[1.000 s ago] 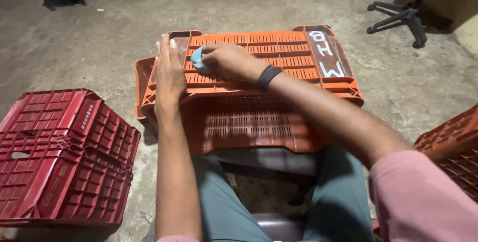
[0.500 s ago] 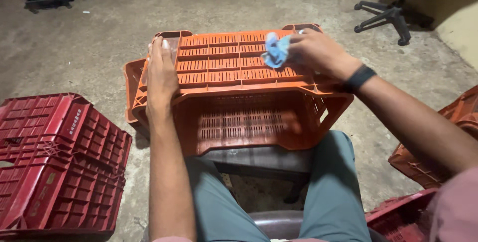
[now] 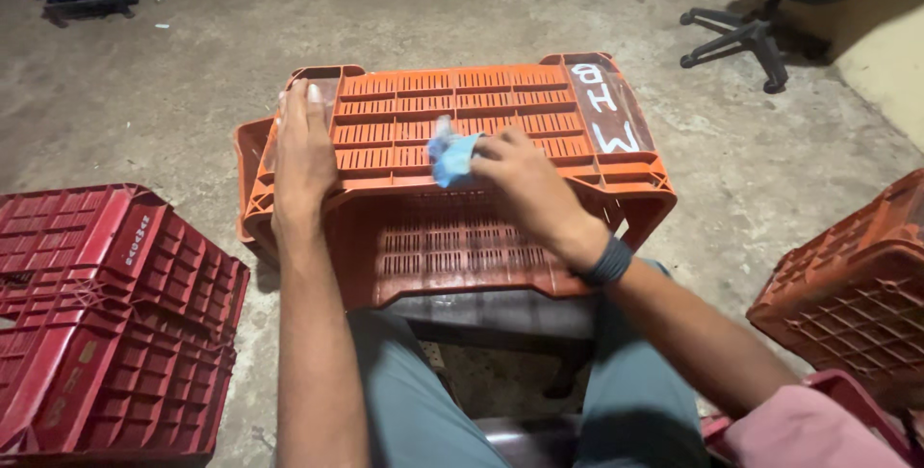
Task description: The person wipes the interior and exterior surfaces of an orange plastic crate using a blue cloth. They rotate the crate to access different sides and continue wiping until the entire crate is cleaned.
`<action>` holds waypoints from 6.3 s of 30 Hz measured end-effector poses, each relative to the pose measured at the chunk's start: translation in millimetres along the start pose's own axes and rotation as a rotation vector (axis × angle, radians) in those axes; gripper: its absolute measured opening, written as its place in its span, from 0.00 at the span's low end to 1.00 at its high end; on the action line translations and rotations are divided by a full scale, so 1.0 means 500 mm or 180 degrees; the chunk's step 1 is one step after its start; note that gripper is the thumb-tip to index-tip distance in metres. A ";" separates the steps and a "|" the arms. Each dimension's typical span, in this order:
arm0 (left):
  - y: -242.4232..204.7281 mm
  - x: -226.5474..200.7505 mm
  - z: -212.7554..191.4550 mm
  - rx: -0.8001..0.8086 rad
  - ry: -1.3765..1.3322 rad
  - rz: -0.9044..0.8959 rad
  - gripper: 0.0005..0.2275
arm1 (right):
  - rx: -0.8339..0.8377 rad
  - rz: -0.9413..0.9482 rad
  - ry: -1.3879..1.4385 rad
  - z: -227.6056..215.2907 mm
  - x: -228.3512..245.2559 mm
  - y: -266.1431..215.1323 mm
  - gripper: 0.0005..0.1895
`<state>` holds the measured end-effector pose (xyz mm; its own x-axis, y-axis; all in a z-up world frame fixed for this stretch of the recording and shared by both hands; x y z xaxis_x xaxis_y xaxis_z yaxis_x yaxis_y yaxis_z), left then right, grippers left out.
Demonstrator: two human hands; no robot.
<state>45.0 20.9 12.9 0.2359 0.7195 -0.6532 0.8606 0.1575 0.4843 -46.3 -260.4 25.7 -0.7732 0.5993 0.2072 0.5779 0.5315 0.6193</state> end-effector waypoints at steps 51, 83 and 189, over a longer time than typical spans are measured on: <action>-0.035 0.119 -0.166 0.1115 -0.2807 -0.0338 0.44 | -0.2305 0.2097 0.2326 -0.204 -0.383 -0.361 0.13; -0.081 0.075 -0.147 -0.0858 -0.0586 0.0007 0.33 | -0.1245 0.1993 0.0214 -0.235 -0.146 -0.256 0.18; -0.186 -0.276 0.239 -0.0766 0.0730 0.1723 0.13 | 0.0014 0.1201 -0.0271 -0.221 -0.176 -0.184 0.10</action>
<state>-13.8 -173.9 -11.3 0.4836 0.8622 -0.1508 0.5146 -0.1408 0.8458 -60.3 -428.0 34.1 -0.4816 0.8008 0.3561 0.8189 0.2665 0.5083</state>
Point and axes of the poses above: each hand's wrist, its own y-axis towards the middle knuckle, its own z-axis out of the palm, x = y × z, the point moved 4 cm from there along y, towards the middle knuckle, and after that the axes turned 7 degrees about y, right-handed, at the moved point
